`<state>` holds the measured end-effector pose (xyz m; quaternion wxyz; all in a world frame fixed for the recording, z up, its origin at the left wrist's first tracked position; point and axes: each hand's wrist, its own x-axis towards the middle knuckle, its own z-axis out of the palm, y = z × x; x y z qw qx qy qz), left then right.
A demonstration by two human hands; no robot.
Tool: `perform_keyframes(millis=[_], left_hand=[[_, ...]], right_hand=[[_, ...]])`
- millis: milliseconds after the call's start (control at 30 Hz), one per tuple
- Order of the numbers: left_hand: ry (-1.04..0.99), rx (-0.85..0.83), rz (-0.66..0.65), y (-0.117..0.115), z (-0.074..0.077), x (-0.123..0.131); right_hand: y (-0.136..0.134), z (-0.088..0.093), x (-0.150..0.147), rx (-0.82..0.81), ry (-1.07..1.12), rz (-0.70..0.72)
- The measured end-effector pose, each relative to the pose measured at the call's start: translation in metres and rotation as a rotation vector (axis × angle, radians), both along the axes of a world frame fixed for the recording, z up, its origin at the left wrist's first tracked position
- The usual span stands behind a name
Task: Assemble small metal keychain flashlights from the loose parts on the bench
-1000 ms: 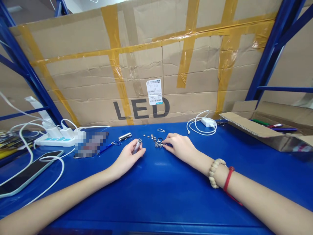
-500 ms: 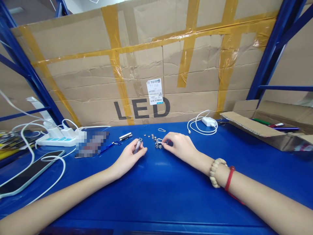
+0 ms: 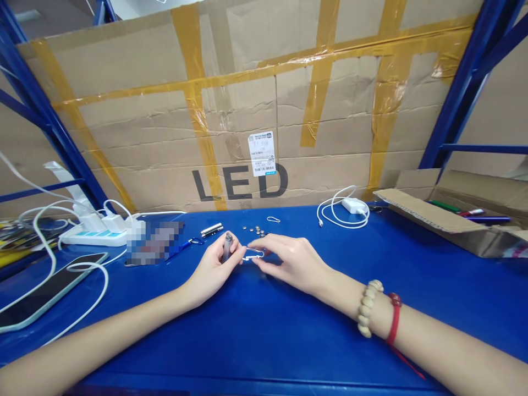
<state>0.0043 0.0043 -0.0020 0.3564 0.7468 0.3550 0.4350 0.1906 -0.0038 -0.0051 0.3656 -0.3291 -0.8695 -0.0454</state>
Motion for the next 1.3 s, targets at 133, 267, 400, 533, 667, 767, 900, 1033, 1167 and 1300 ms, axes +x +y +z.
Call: perform_keyframes(millis=[133, 267, 400, 533, 667, 767, 900, 1033, 1167, 1300], left_hand=[[0.07, 0.056, -0.007, -0.001, 0.0, -0.002], [0.128, 0.059, -0.033, -0.001, 0.0, -0.003], [0.152, 0.062, -0.059, -0.002, 0.0, -0.002], [0.163, 0.089, -0.056, -0.005, 0.002, -0.001], [0.19, 0.101, -0.055, -0.006, 0.002, -0.001], [0.198, 0.102, -0.068, -0.006, 0.0, -0.003], [0.209, 0.114, -0.065, -0.005, 0.0, -0.003], [0.205, 0.106, -0.076, -0.006, -0.001, -0.003], [0.178, 0.089, -0.101, -0.006, -0.001, -0.003], [0.157, 0.104, -0.098, -0.006, 0.001, -0.002]], right_hand=[[-0.004, 0.0, -0.003, 0.107, -0.118, -0.052], [-0.006, -0.001, -0.006, 0.17, -0.268, -0.075], [-0.007, -0.002, -0.009, 0.128, -0.295, -0.073], [-0.009, -0.001, -0.011, 0.047, -0.283, -0.051], [-0.01, 0.002, -0.012, -0.11, -0.226, 0.003], [-0.01, 0.003, -0.012, -0.152, -0.191, 0.032], [-0.011, 0.003, -0.012, -0.2, -0.142, 0.057], [-0.01, 0.003, -0.012, -0.216, -0.086, 0.084], [-0.009, 0.003, -0.012, -0.202, -0.077, 0.092], [-0.008, 0.002, -0.013, -0.201, -0.07, 0.097]])
